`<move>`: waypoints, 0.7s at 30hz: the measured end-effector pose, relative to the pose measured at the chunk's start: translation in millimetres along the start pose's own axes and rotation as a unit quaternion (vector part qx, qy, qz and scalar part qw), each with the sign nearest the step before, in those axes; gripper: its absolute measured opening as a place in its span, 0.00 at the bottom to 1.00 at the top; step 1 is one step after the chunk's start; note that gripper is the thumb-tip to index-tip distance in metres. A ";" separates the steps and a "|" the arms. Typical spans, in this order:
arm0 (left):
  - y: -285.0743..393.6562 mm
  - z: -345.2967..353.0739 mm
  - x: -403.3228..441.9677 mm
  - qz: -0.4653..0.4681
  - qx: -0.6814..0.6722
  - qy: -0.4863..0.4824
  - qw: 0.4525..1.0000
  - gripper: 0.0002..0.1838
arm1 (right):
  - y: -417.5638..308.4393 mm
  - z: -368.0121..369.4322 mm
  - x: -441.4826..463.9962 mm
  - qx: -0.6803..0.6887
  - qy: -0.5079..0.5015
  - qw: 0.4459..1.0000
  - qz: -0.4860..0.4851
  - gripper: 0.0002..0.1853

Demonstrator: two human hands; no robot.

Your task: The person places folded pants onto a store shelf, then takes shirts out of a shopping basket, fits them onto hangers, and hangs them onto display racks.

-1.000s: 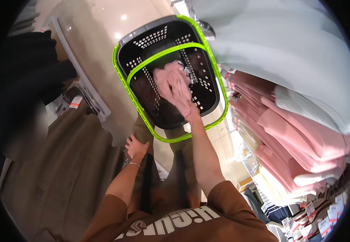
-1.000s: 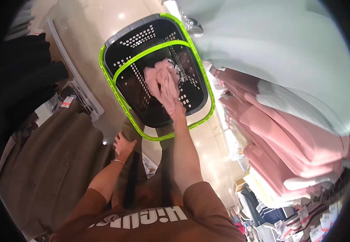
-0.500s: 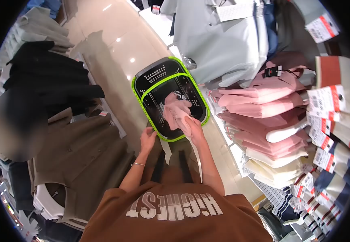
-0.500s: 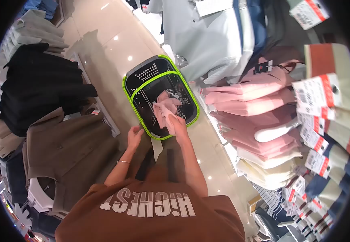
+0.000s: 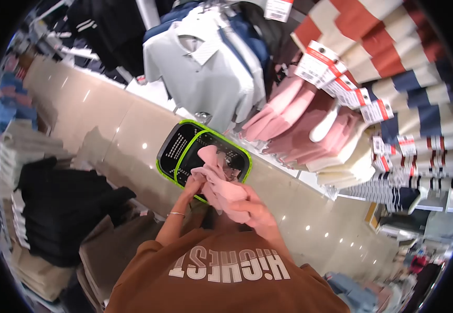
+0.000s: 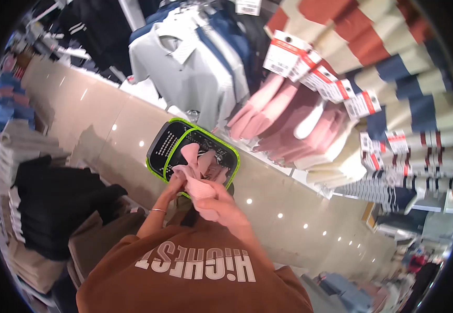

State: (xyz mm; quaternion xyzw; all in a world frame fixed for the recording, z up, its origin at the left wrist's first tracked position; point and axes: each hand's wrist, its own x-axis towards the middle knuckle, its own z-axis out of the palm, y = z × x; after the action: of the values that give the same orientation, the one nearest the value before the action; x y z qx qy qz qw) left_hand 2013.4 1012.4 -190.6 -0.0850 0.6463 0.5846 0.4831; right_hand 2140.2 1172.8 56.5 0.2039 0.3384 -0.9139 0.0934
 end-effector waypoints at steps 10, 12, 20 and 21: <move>80.7 23.6 -34.1 0.366 0.318 -0.153 0.861 0.20 | 12.3 14.6 -63.1 -0.243 0.067 0.960 -0.125 0.29; 67.7 33.2 -24.6 0.316 0.303 -0.256 0.862 0.18 | -8.3 43.0 -70.7 -0.191 0.006 0.976 -0.106 0.24; 61.8 51.6 -35.1 0.138 0.164 -0.267 0.939 0.06 | -0.7 19.9 -111.5 -0.341 -0.025 0.913 -0.222 0.18; 69.8 56.3 -44.1 0.159 0.165 -0.235 0.945 0.06 | -2.6 15.6 -118.0 -0.373 -0.016 0.891 -0.257 0.16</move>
State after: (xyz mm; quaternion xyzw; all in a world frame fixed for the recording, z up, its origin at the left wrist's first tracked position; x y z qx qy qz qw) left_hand 2018.8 1060.6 -103.2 0.2395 0.6070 0.5424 0.5291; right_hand 2240.7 1168.3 120.2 0.0448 0.6936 -0.7155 -0.0702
